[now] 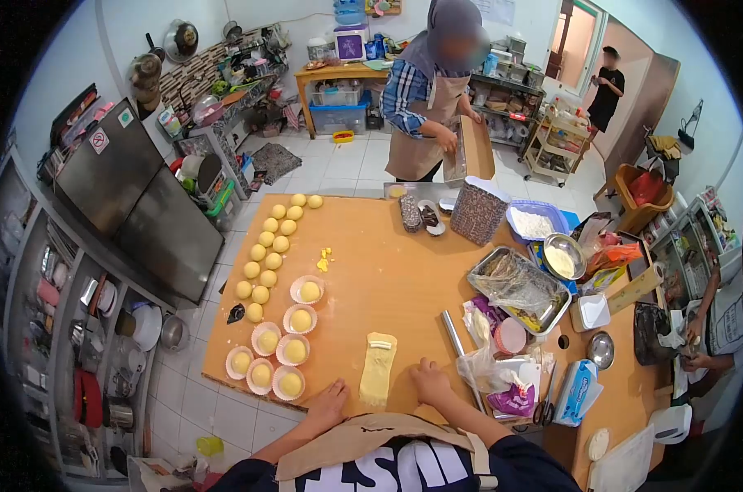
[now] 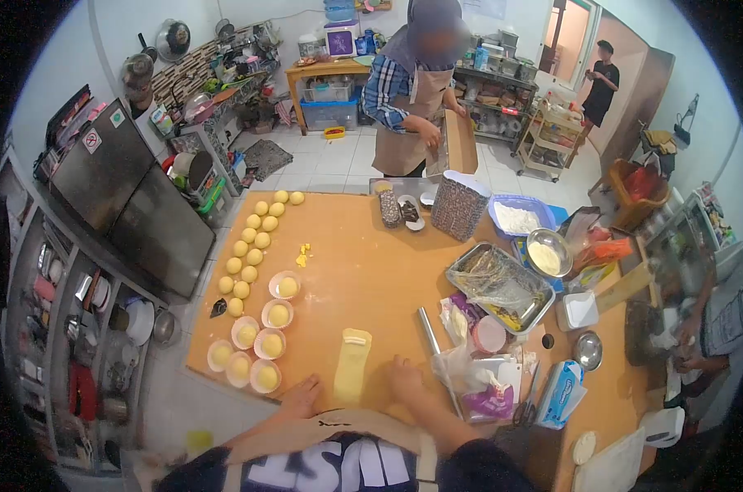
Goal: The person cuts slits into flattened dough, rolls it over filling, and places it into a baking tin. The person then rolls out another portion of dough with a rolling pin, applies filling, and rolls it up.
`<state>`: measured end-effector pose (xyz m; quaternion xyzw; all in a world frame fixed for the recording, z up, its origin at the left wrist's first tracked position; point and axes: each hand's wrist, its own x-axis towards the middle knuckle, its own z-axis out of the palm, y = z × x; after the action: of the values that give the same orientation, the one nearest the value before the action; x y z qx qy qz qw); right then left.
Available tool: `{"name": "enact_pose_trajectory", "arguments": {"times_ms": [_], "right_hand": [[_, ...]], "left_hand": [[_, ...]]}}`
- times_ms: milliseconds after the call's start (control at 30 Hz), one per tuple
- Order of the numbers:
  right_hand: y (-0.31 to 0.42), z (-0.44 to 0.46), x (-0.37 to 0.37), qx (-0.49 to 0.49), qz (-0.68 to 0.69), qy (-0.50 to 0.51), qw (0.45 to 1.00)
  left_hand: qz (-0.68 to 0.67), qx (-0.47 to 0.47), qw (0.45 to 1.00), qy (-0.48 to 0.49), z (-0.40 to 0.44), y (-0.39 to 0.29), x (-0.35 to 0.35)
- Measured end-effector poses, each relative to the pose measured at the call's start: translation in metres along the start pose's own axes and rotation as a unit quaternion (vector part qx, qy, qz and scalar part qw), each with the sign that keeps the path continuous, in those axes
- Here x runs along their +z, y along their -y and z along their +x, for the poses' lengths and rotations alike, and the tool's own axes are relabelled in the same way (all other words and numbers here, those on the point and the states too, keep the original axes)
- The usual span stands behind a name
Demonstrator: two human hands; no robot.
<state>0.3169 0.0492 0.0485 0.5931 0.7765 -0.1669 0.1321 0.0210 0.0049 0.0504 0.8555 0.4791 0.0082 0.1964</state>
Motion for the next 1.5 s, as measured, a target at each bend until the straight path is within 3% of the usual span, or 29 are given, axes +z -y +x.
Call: {"name": "enact_pose_trajectory", "arguments": {"times_ms": [1067,1267,1500], "right_hand": [[0.000,-0.007,-0.017,-0.012,0.017,0.025,0.999],[-0.003,0.000,-0.008,-0.025,0.002,0.025,0.999],[-0.006,0.011,-0.003,-0.035,-0.003,0.040,0.999]], "left_hand": [[0.001,-0.024,1.000,0.007,-0.001,-0.002,0.003],[-0.032,-0.087,0.995,0.048,-0.001,-0.010,-0.003],[-0.035,-0.098,0.993,0.053,-0.001,-0.007,0.009]]}}
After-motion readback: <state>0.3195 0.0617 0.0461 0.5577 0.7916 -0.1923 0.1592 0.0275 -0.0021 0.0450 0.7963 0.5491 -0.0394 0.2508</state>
